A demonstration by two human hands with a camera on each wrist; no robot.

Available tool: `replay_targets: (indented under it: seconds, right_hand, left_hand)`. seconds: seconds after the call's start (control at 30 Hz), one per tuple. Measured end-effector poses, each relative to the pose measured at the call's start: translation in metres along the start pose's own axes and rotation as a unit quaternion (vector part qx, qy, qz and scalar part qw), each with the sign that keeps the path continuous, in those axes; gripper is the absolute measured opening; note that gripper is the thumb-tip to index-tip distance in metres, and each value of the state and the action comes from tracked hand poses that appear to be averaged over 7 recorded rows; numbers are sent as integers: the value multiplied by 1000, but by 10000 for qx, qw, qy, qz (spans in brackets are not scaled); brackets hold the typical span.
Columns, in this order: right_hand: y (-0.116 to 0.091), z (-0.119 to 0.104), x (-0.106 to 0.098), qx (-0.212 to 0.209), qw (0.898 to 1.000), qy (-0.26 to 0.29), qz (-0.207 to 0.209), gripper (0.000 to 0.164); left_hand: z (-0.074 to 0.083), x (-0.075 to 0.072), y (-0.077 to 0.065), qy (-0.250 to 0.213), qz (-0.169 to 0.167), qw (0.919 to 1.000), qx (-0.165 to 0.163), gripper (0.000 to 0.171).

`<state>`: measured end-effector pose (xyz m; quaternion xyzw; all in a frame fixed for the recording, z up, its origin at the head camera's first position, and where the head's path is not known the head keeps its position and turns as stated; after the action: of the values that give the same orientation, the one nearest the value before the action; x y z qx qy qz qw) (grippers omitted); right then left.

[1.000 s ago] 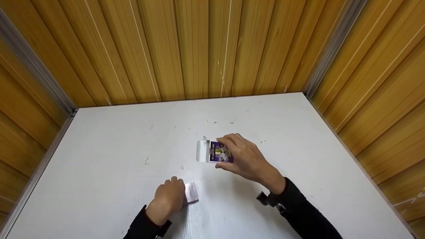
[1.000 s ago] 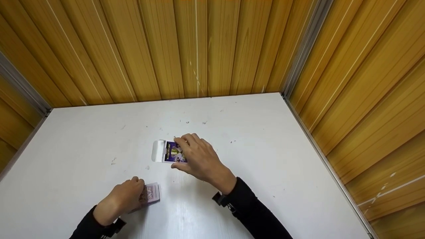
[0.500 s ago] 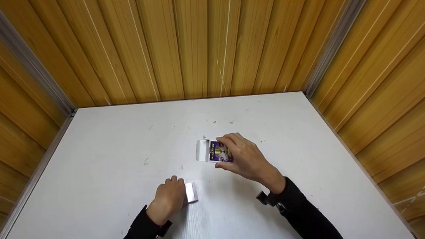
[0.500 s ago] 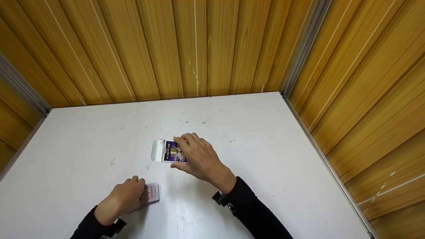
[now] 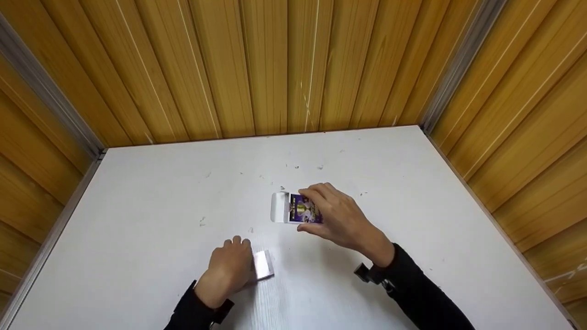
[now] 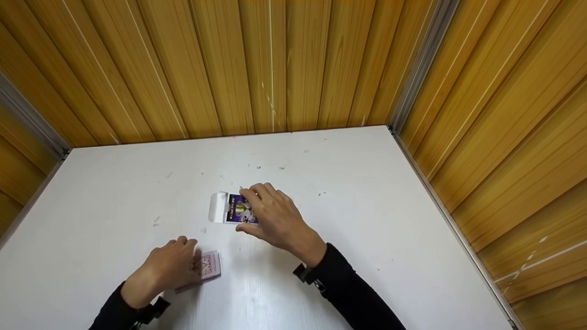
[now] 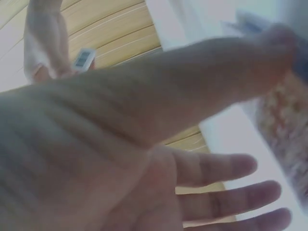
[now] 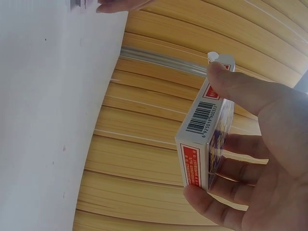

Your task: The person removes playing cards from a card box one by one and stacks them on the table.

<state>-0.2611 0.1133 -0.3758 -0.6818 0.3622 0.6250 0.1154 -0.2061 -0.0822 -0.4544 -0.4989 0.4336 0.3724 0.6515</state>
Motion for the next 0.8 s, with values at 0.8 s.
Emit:
replay_targets:
  seconds: [0.8]
  right_hand:
    - [1,-25,17,-410,9989,-201,-108,74]
  left_hand:
    - [13,-57,-13,-3699,2891,8560,2163,23]
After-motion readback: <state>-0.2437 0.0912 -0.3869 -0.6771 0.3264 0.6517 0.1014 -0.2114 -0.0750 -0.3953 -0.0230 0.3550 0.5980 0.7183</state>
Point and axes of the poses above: each hand's wrist, its own y-axis towards the middle knuckle, its own x-axis out of the palm, z = x × y, the point moved 7 cm from there along y, towards the middle knuckle, and after that the axes turned 10 degrees about -z, right-handed, at the moved point
